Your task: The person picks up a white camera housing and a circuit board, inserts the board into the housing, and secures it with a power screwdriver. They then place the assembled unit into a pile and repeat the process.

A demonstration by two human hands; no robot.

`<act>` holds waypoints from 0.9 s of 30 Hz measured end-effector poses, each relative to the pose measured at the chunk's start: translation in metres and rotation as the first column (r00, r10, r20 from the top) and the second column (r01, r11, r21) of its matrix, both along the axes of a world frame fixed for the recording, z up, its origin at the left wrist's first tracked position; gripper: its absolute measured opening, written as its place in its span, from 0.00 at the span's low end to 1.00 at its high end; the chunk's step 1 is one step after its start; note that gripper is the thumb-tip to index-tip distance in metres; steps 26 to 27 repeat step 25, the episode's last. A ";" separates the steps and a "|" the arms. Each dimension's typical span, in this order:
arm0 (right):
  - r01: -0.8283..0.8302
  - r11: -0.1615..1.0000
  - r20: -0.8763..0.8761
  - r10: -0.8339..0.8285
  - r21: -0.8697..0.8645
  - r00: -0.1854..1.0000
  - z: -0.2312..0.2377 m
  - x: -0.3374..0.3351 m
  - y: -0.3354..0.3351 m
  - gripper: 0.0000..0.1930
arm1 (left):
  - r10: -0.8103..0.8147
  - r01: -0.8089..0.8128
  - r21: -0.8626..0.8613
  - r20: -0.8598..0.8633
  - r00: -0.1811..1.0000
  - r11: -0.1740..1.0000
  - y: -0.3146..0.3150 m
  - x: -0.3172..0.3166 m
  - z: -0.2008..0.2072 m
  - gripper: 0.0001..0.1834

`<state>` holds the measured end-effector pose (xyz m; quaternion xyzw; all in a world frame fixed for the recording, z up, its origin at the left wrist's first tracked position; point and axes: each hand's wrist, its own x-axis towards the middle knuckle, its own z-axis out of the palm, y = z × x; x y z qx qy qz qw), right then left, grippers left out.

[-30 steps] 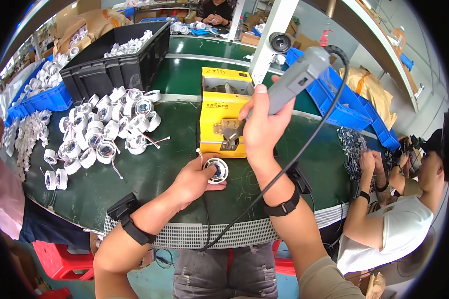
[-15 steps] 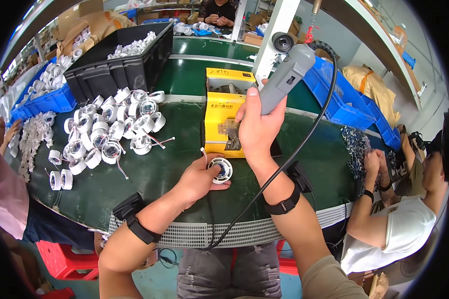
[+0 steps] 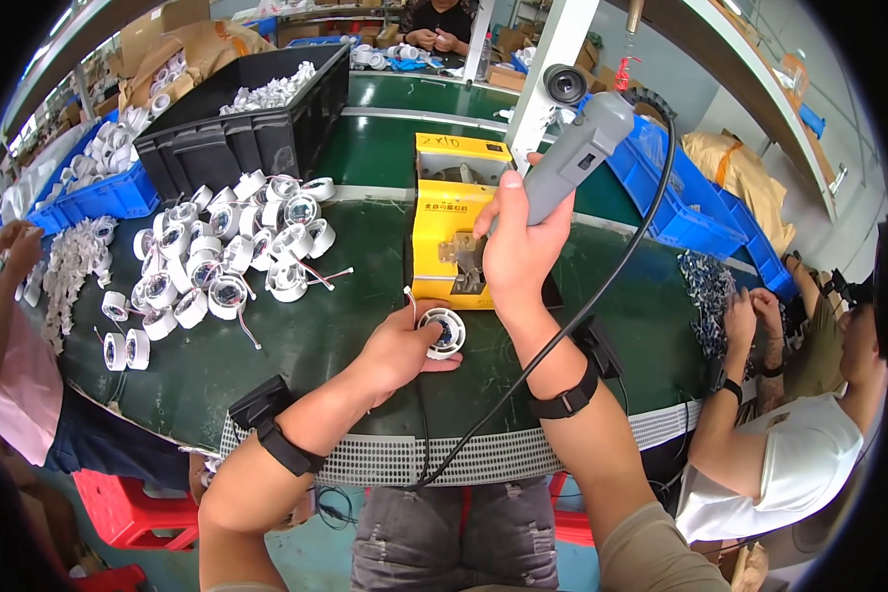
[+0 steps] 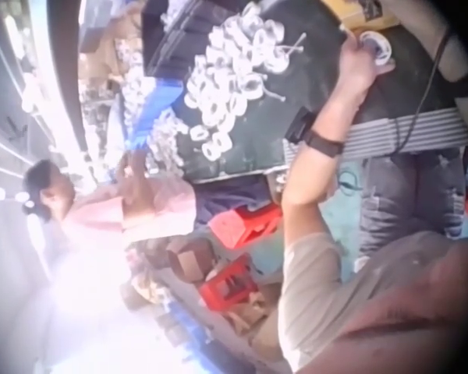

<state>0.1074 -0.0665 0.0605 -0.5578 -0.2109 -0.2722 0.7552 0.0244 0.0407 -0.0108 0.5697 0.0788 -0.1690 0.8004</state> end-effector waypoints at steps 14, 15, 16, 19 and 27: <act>-0.052 0.998 -0.033 0.051 -0.037 0.998 -0.006 -0.023 -0.007 0.17 | 0.023 -0.023 0.003 -0.019 1.000 1.000 0.001 0.000 0.001 0.19; -0.063 0.998 -0.052 0.061 -0.027 0.997 -0.007 -0.029 -0.009 0.18 | 0.021 -0.021 0.011 -0.017 1.000 1.000 0.001 0.001 0.000 0.18; -0.088 0.995 -0.064 0.085 -0.054 0.994 -0.009 -0.034 -0.011 0.19 | 0.027 -0.027 -0.003 -0.006 1.000 1.000 0.001 0.001 -0.001 0.18; -0.132 0.990 -0.076 0.128 -0.053 0.989 -0.016 -0.049 -0.011 0.18 | 0.019 -0.019 0.006 0.013 1.000 1.000 0.002 0.000 0.001 0.18; -0.197 0.980 -0.051 0.195 -0.031 0.979 -0.024 -0.054 -0.006 0.20 | 0.020 -0.021 0.036 0.031 0.999 0.999 0.000 -0.002 0.002 0.19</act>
